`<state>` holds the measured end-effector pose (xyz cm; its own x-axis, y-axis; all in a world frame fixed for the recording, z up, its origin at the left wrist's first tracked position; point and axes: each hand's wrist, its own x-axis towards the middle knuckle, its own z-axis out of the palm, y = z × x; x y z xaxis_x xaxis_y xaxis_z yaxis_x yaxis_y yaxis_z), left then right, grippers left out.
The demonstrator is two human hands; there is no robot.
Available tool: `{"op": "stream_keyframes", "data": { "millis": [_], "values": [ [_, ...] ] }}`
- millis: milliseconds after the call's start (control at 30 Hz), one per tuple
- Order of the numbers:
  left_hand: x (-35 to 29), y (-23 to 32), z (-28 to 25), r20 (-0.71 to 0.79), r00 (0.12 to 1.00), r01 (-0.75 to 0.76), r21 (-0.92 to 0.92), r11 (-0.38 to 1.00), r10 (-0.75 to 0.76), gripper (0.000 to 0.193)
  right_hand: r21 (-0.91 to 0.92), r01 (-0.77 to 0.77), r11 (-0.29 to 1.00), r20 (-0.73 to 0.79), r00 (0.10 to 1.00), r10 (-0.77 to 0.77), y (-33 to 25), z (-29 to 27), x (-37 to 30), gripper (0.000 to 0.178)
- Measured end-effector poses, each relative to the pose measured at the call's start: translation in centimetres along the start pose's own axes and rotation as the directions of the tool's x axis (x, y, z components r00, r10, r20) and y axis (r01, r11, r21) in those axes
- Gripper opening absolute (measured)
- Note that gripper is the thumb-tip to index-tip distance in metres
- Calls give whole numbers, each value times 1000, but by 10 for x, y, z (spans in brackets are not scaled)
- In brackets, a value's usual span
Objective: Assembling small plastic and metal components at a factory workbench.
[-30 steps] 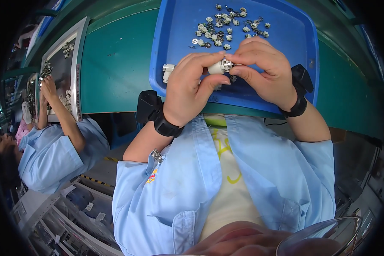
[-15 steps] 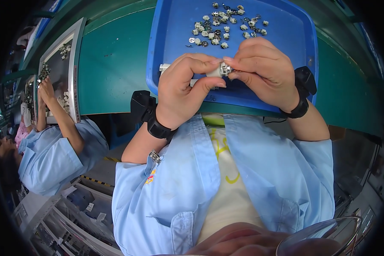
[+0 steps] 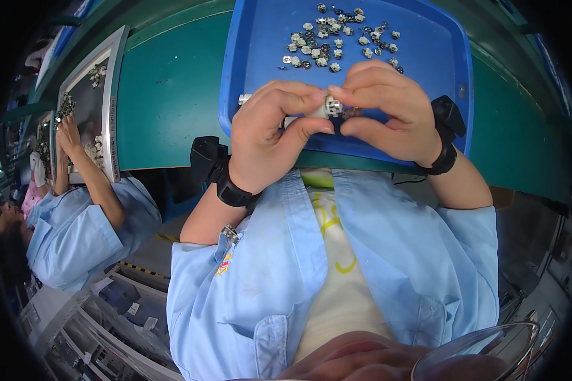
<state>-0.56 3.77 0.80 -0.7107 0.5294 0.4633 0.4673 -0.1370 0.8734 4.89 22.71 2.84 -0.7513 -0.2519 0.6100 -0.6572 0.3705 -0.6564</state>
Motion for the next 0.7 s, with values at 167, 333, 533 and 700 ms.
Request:
{"op": "stream_keyframes", "data": {
  "millis": [167, 333, 533, 700],
  "values": [
    [4, 1, -6, 74, 990, -122, 75, 990, 117, 26, 312, -219, 924, 70, 976, 208, 9, 2, -7, 17],
    [8, 5, -6, 182, 956, -266, 209, 941, 229, 27, 493, -393, 776, 189, 919, 346, 9, 3, -9, 12],
    [9, 10, -1, 264, 902, -415, 306, 857, 342, 30, 579, -497, 647, 321, 868, 379, 13, 1, -10, 13],
    [6, 9, 1, 279, 892, -435, 310, 845, 357, 30, 591, -525, 613, 378, 851, 366, 14, 0, -9, 14]
  ]
}}
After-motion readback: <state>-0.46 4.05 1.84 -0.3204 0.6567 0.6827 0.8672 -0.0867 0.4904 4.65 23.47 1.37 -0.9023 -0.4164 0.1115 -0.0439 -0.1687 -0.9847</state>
